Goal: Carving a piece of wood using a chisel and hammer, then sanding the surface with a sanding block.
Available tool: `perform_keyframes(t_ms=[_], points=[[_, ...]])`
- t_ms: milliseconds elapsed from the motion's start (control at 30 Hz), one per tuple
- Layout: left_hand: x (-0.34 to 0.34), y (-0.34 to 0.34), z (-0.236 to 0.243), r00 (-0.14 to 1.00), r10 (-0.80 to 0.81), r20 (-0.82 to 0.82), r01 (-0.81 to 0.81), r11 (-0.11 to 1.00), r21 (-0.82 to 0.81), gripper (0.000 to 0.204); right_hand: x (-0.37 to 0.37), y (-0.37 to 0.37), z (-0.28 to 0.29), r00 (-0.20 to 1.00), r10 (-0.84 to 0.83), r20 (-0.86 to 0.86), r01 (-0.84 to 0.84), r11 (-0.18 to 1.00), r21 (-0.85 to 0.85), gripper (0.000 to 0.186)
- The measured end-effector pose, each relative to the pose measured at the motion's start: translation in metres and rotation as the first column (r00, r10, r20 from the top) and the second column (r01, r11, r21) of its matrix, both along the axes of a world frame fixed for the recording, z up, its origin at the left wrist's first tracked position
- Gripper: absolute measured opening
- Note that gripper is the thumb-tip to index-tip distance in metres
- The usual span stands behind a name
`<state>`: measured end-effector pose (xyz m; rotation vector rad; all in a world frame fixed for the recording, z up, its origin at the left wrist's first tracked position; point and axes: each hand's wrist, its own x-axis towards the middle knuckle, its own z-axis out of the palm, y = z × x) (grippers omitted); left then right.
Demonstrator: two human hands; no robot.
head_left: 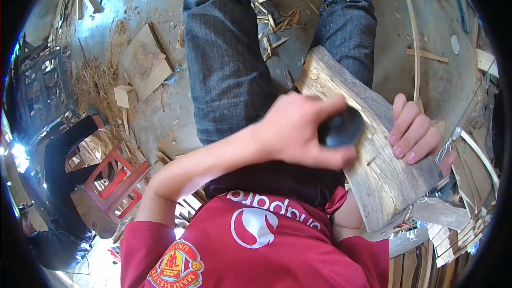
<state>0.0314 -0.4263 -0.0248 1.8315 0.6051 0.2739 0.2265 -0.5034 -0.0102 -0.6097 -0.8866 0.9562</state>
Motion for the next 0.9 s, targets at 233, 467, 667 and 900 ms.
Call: perform_keyframes(t_ms=[233,467,667,900], points=[[-0.001,-0.010,-0.003,0.985,0.013,-0.174,-0.015,1.000,-0.013,0.054,-0.003,-0.004,0.003,0.998,-0.050,-0.025,0.049,0.998,-0.050,0.063],[-0.015,0.018,-0.028,0.826,0.054,-0.561,-0.050,0.999,0.022,0.062,0.000,-0.007,-0.002,0.992,-0.097,-0.085,0.095,0.995,-0.021,0.062],[-0.055,0.017,0.033,0.858,0.361,-0.366,-0.287,0.927,0.241,0.059,0.041,-0.023,0.008,0.982,-0.131,-0.137,0.153,0.974,0.166,0.059],[-0.154,0.020,0.020,0.451,0.763,-0.462,-0.584,0.644,0.493,0.063,0.160,0.014,0.098,0.981,0.155,0.119,-0.193,0.865,0.464,0.046]])
